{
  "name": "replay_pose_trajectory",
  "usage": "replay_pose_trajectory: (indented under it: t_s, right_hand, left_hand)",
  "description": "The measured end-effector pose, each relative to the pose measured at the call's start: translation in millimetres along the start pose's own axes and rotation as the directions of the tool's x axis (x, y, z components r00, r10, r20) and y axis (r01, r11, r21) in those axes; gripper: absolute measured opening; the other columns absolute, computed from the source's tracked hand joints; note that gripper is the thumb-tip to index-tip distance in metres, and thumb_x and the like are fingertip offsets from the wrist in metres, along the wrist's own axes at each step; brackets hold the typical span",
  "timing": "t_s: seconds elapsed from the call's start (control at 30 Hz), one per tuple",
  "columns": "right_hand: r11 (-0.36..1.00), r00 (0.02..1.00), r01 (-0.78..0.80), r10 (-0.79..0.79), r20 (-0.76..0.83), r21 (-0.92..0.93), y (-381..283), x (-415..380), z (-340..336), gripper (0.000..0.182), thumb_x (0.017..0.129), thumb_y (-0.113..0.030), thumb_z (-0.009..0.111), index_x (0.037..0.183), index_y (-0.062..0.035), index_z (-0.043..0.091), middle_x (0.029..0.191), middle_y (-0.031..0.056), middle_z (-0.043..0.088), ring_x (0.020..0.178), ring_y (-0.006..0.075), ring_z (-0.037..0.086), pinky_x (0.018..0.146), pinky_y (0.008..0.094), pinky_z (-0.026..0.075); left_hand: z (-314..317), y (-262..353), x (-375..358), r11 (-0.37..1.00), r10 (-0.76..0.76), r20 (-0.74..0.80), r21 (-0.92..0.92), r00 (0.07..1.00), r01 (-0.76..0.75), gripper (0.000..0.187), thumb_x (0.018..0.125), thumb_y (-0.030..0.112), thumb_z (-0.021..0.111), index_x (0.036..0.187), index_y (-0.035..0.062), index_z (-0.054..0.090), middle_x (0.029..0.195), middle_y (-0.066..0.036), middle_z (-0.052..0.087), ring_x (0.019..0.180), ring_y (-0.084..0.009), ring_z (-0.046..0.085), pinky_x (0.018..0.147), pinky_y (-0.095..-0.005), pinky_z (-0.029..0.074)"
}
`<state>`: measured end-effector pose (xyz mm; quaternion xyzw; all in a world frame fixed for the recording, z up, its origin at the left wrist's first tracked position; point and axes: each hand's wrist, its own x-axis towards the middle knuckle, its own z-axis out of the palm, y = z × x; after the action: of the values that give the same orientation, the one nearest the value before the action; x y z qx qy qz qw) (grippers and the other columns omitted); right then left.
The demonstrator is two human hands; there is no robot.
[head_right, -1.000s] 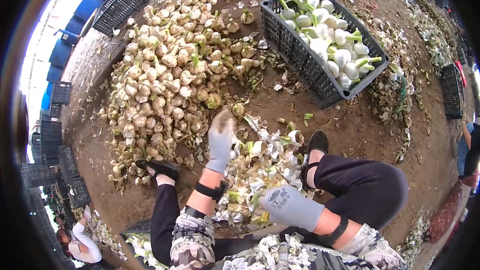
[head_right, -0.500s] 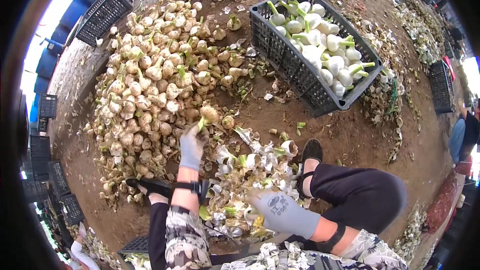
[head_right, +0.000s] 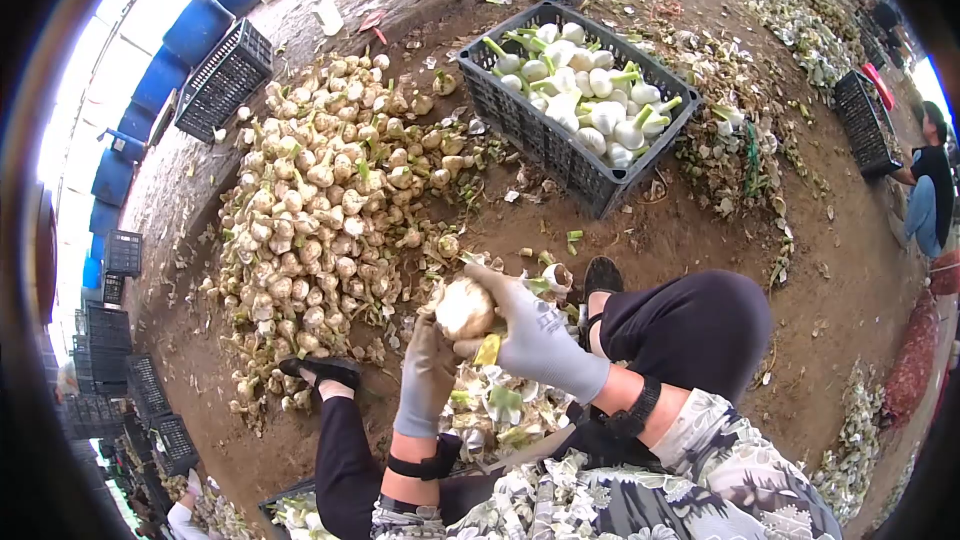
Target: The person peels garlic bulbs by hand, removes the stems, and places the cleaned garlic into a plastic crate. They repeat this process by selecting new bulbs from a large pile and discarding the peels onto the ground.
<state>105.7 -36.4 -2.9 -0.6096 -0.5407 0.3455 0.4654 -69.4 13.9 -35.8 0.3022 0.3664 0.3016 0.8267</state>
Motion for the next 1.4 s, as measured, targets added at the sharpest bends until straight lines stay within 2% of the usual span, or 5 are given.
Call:
replay_pose_trajectory:
  t_s: [0.3,0.67,1.1,1.2,1.4]
  right_hand:
    - [0.993,0.993,0.109,-0.111,-0.051,-0.042,-4,-7,-6,0.075,0.078,-0.025,0.074,0.138,0.0006,0.037,0.12,0.0182,0.053,0.109,0.0354,0.053,0.094,0.0443,0.042]
    - [0.695,0.862,-0.5,0.457,0.22,0.517,0,-2,-8,0.031,0.092,-0.034,0.064,0.092,-0.0032,0.059,0.069,-0.0017,0.055,0.058,0.004,0.049,0.049,0.0222,0.039]
    - [0.812,0.93,-0.334,0.199,0.31,0.479,5,-3,-8,0.025,0.092,-0.022,0.065,0.102,0.0002,0.06,0.082,0.0033,0.064,0.074,0.0126,0.059,0.067,0.0282,0.047]
    - [0.998,0.971,0.039,-0.048,0.232,0.042,4,-3,-12,0.028,0.084,-0.017,0.071,0.106,-0.0027,0.061,0.091,0.0114,0.065,0.089,0.03,0.064,0.078,0.0356,0.049]
    - [0.983,0.994,0.101,-0.106,0.023,0.151,2,-3,1,0.03,0.079,-0.013,0.076,0.105,-0.0032,0.063,0.089,0.0063,0.066,0.081,0.0185,0.065,0.074,0.03,0.05]
  left_hand:
    - [14,16,-13,0.97,0.178,-0.035,0.175,0.983,-0.169,0.07,0.075,0.0,0.075,0.136,0.0024,0.04,0.127,-0.01,0.05,0.116,-0.018,0.051,0.096,-0.0304,0.047]
    - [16,12,-9,-0.196,0.519,0.661,0.709,0.541,-0.678,0.076,0.063,0.001,0.081,0.131,0.0066,0.046,0.129,-0.022,0.051,0.116,-0.0391,0.053,0.095,-0.0453,0.046]
    - [13,3,-26,0.579,0.536,0.189,0.628,0.823,-0.52,0.08,0.071,0.007,0.079,0.139,0.0009,0.038,0.129,-0.017,0.052,0.12,-0.0297,0.052,0.1,-0.0422,0.046]
    - [26,8,-31,0.906,0.135,-0.04,-0.4,0.99,-0.14,0.079,0.081,0.016,0.076,0.144,0.0023,0.03,0.133,-0.015,0.048,0.123,-0.0273,0.05,0.104,-0.0421,0.044]
    - [24,-10,-25,0.939,0.301,-0.034,0.188,0.953,-0.29,0.074,0.091,0.049,0.057,0.143,0.0036,0.031,0.126,-0.01,0.053,0.116,-0.0223,0.055,0.097,-0.0351,0.047]
